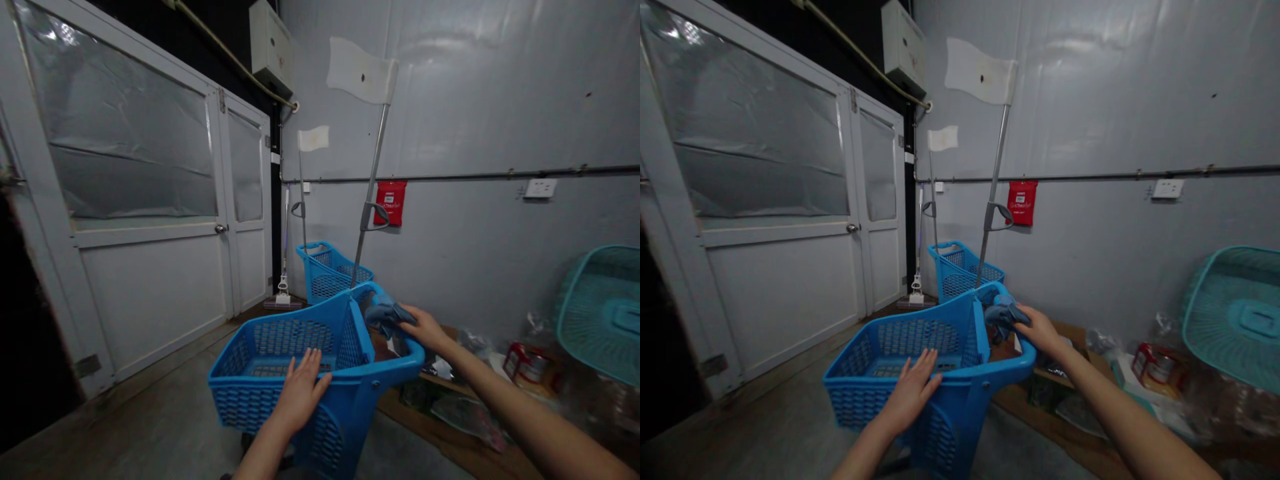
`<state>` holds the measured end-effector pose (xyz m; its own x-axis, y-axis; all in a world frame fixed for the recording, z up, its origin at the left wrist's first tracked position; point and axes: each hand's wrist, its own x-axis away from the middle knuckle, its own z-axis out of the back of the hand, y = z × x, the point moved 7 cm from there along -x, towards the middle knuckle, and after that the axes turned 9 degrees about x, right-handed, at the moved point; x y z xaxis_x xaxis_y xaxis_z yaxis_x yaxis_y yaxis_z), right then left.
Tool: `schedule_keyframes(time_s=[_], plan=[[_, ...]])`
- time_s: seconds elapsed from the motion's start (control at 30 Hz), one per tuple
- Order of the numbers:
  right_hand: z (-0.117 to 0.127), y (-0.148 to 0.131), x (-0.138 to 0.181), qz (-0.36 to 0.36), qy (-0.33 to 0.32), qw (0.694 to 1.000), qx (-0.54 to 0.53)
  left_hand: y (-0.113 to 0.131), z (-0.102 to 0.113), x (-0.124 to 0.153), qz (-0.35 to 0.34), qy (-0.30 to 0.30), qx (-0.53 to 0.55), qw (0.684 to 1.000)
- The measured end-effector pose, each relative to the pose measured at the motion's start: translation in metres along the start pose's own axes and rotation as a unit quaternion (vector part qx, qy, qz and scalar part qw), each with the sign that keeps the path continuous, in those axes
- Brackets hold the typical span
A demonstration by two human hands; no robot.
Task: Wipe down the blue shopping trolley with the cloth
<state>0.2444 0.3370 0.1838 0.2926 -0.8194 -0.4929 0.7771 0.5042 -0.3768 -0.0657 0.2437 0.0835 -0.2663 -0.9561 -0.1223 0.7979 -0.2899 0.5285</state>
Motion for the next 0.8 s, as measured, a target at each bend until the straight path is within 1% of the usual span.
schedule_keyframes(time_s=[0.07,0.1,0.2,0.23,0.3,0.37,0.4,0.43,0.5,0.53,0.57,0.6,0.63,0.7,0.77,0.8], plan=[[0.002,-0.017,0.026,0.000,0.034,0.999,-0.010,-0.007,0.007,-0.002,0.030,-0.007,0.006,1.000],[0.001,-0.028,0.040,0.002,0.042,0.999,-0.018,-0.008,0.010,-0.003,0.039,-0.009,0.009,0.999],[-0.002,-0.070,0.080,0.036,0.041,0.997,-0.056,0.005,0.022,-0.003,0.035,-0.002,0.011,0.999],[-0.001,-0.085,0.092,0.054,0.032,0.996,-0.069,0.011,0.027,-0.001,0.028,0.005,0.011,1.000],[0.002,-0.112,0.111,0.083,-0.007,0.993,-0.081,0.024,0.037,0.004,0.012,0.018,0.017,1.000],[0.013,-0.130,0.117,0.094,-0.040,0.992,-0.073,0.032,0.048,0.012,-0.005,0.028,0.031,0.999],[0.022,-0.135,0.115,0.092,-0.039,0.993,-0.065,0.034,0.054,0.016,-0.012,0.037,0.040,0.998],[0.034,-0.138,0.109,0.089,-0.022,0.994,-0.054,0.033,0.061,0.021,-0.017,0.050,0.049,0.997],[0.058,-0.139,0.088,0.083,0.039,0.996,-0.024,0.028,0.075,0.030,-0.016,0.081,0.068,0.994],[0.066,-0.140,0.074,0.082,0.065,0.995,-0.004,0.023,0.081,0.034,-0.007,0.094,0.078,0.992],[0.069,-0.141,0.060,0.083,0.082,0.993,0.017,0.018,0.086,0.037,0.005,0.102,0.087,0.991],[0.067,-0.142,0.046,0.087,0.087,0.992,0.036,0.014,0.090,0.040,0.017,0.105,0.095,0.990],[0.058,-0.145,0.032,0.096,0.077,0.991,0.049,0.012,0.093,0.043,0.026,0.104,0.100,0.989],[0.028,-0.155,0.010,0.118,0.020,0.992,0.048,0.014,0.097,0.047,0.025,0.102,0.101,0.989],[-0.007,-0.168,0.000,0.132,-0.030,0.990,0.028,0.021,0.101,0.050,0.007,0.107,0.093,0.990],[-0.022,-0.177,0.000,0.137,-0.041,0.990,0.020,0.024,0.102,0.051,0.000,0.111,0.088,0.990]])
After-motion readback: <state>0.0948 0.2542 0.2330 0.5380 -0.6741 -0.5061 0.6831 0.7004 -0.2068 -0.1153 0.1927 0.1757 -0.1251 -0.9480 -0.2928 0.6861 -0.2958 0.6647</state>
